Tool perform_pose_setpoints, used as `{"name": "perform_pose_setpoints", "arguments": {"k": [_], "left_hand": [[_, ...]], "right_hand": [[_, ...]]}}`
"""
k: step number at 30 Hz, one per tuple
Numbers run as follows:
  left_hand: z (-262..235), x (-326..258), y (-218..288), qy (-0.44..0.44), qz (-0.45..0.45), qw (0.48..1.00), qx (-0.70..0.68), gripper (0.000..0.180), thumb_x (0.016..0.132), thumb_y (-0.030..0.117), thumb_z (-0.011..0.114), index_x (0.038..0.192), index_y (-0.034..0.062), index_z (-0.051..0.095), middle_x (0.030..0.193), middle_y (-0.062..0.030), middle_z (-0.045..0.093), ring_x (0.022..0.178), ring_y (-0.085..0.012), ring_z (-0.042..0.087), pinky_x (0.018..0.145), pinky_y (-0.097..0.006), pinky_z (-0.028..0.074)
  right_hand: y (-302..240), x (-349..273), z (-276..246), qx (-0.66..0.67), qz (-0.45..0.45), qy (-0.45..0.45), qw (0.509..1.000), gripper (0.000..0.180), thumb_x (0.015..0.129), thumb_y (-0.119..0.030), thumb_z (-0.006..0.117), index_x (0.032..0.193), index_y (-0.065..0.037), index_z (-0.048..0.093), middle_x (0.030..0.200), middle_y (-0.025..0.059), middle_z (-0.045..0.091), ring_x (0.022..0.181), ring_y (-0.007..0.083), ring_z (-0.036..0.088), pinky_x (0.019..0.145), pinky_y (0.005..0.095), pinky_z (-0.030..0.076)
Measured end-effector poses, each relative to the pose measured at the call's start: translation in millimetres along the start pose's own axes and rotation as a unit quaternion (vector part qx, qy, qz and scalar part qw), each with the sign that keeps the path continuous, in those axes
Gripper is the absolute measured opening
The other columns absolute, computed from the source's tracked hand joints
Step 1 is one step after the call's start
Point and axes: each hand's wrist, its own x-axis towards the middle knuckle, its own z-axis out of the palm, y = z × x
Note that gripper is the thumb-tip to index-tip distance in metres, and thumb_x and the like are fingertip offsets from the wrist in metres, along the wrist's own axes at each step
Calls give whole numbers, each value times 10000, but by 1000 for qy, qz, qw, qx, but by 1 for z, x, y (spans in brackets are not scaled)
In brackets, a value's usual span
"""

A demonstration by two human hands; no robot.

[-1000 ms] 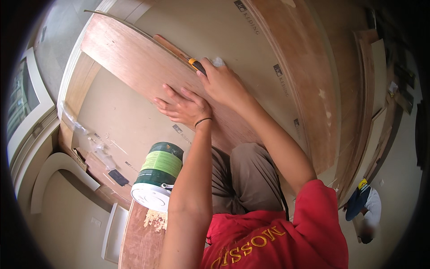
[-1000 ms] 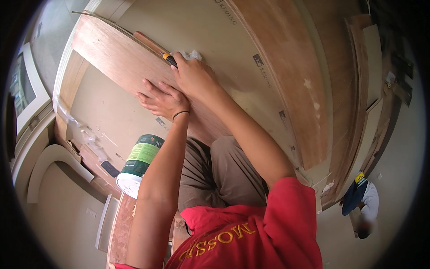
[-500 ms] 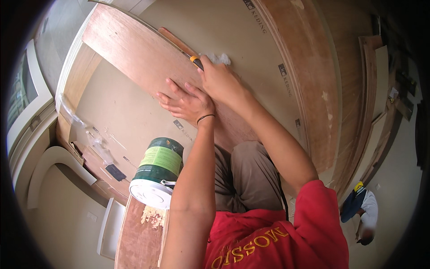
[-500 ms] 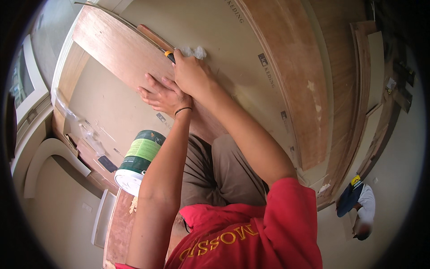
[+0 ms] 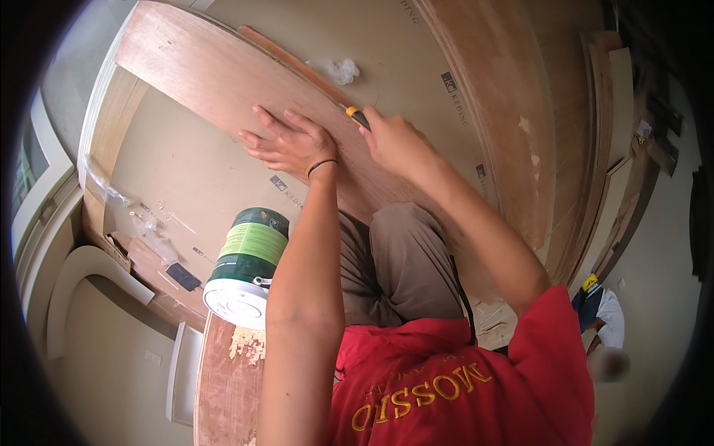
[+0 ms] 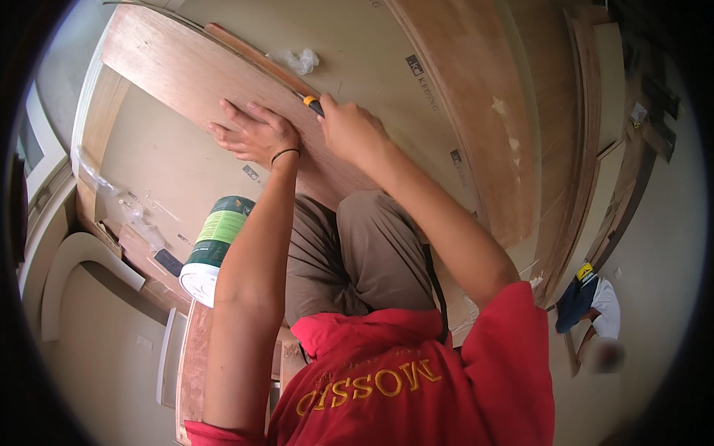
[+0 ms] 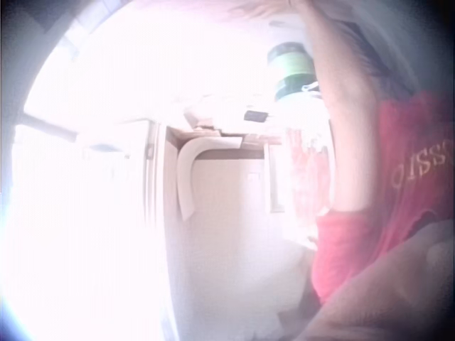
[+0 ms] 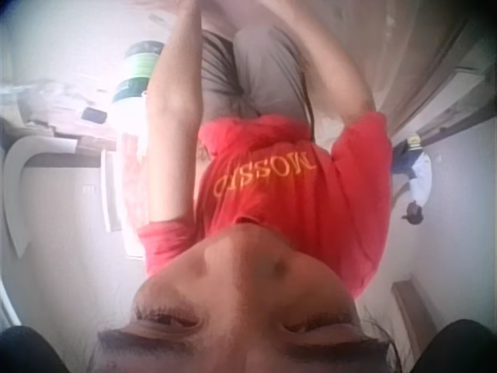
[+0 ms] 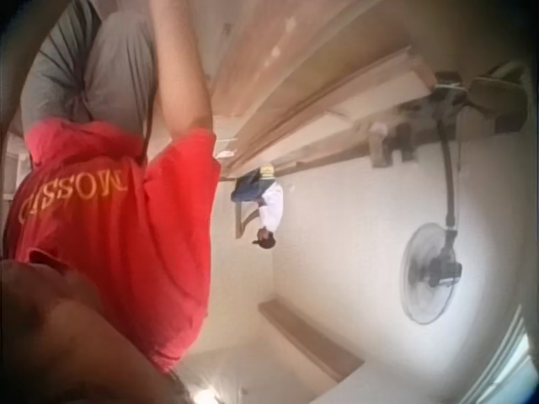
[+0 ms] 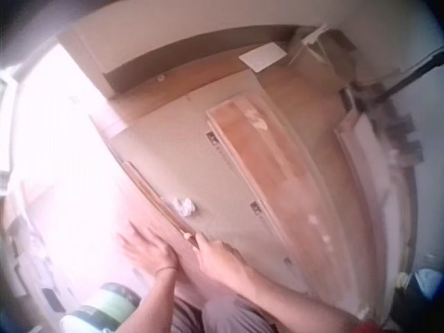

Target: The person positions a long wooden plank on the floor and uses a utility knife to score along its length. They repeatedly run the blade along the plank to deepen the cut line.

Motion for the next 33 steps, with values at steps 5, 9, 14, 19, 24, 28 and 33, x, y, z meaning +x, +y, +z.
{"name": "perform_pose_setpoints", "arguments": {"k": [5, 9, 14, 19, 24, 28, 33], "left_hand": [[1, 0, 3, 4, -9, 1000, 11, 592, 994, 433, 382, 1532, 219, 260, 1558, -277, 170, 1417, -463, 166, 1087, -590, 223], [0, 1, 4, 6, -1, 1000, 11, 582, 1001, 446, 367, 1528, 221, 261, 1556, -273, 163, 1426, -440, 160, 1093, -587, 223], [-1, 1, -1, 17, 8, 1000, 10, 584, 999, 432, 375, 1531, 218, 263, 1557, -280, 169, 1422, -460, 160, 1093, -590, 219], [-3, -2, 3, 11, -5, 1000, 0, 576, 994, 422, 394, 1526, 223, 297, 1568, -266, 173, 1417, -489, 172, 1097, -595, 220], [5, 9, -3, 51, 6, 999, 9, 456, 997, 377, 418, 1406, 179, 459, 1501, -233, 276, 1379, -461, 252, 1088, -587, 241], [-11, 93, 30, 78, 64, 993, -56, 357, 981, 297, 477, 1204, 35, 572, 1285, -228, 438, 1201, -384, 423, 1025, -503, 340], [-3, 288, 77, 46, 54, 997, -35, 762, 880, 401, 648, 1425, -22, 324, 1251, -238, 495, 1195, -380, 481, 976, -478, 447]], "right_hand": [[11, -18, 8, 5, 21, 9, 1000, 251, 978, -210, 498, 1149, -27, 488, 844, 264, 672, 823, 459, 667, 719, 542, 535], [31, -46, 13, -11, 38, 12, 999, 249, 974, -188, 504, 1154, -17, 476, 793, 277, 653, 780, 485, 644, 674, 563, 508], [33, -71, 6, -26, 74, 10, 997, 322, 934, -219, 595, 1136, -3, 468, 768, 204, 669, 741, 428, 672, 646, 506, 526], [40, -61, 44, 213, 93, 147, 962, 464, 840, -287, 753, 1050, -12, 444, 669, 137, 629, 620, 371, 649, 566, 470, 490], [22, -40, 80, 199, 111, 248, 942, 492, 812, -288, 787, 1046, -25, 445, 665, 138, 630, 628, 351, 655, 575, 459, 495], [29, -34, 93, 160, 107, 316, 929, 590, 769, -337, 827, 1097, -19, 453, 659, 118, 610, 621, 328, 646, 587, 431, 496], [20, -36, 87, 210, 139, 267, 930, 544, 783, -304, 807, 1082, -31, 445, 701, 154, 654, 701, 390, 662, 647, 490, 496]]}}
